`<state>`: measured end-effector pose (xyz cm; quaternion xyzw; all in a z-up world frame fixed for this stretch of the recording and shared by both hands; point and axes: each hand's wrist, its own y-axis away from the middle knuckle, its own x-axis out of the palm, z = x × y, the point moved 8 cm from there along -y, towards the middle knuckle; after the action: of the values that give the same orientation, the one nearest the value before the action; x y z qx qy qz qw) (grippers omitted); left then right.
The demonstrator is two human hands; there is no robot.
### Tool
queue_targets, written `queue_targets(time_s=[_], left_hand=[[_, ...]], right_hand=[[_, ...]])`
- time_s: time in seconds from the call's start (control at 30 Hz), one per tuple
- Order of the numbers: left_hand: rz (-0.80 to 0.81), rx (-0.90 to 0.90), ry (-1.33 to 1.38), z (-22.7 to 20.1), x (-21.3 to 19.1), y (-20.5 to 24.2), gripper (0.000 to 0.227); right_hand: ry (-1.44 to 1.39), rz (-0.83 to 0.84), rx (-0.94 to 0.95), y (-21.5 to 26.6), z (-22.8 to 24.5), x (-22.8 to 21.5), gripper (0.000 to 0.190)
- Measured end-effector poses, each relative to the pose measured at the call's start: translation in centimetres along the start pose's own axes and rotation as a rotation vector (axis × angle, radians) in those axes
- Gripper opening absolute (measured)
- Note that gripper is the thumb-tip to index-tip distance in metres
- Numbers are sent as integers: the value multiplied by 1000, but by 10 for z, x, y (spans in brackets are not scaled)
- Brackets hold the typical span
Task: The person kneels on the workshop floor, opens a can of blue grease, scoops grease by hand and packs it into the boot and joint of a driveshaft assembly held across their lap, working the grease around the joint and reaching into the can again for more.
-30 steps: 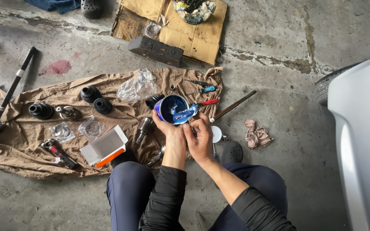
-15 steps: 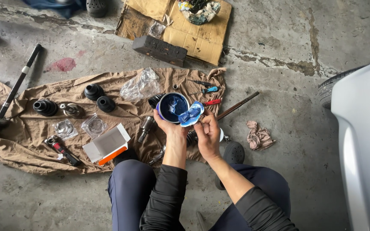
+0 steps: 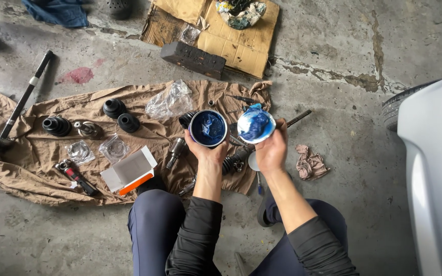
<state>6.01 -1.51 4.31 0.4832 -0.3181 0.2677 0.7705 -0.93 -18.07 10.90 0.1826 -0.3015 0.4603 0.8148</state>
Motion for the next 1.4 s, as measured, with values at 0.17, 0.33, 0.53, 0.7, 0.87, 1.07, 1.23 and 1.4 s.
queue_targets(time_s=[0.17, 0.33, 0.53, 0.7, 0.87, 1.07, 1.23, 1.4], left_hand=[[-29, -112, -78, 16, 12, 17, 72], [-30, -198, -109, 26, 17, 27, 70], [29, -217, -194, 27, 24, 33, 67], [56, -222, -297, 26, 27, 35, 68], [91, -316, -318, 27, 28, 37, 64], [-39, -410, -413, 25, 9, 58, 74], [-4, -408, -502, 5, 0, 77, 73], [-61, -303, -505, -15, -9, 86, 60]], right_hand=[[-194, -38, 248, -4, 17, 27, 35], [-266, 126, 235, -2, 40, 45, 41], [-167, 117, 239, -5, 41, 38, 45], [-203, 146, 334, -6, 26, 25, 43], [-188, 132, 398, 0, 27, 31, 45], [-153, 148, 465, 19, 21, 28, 46], [-145, 122, 473, 35, 11, 1, 48], [-74, 76, 526, 36, -2, -23, 51]])
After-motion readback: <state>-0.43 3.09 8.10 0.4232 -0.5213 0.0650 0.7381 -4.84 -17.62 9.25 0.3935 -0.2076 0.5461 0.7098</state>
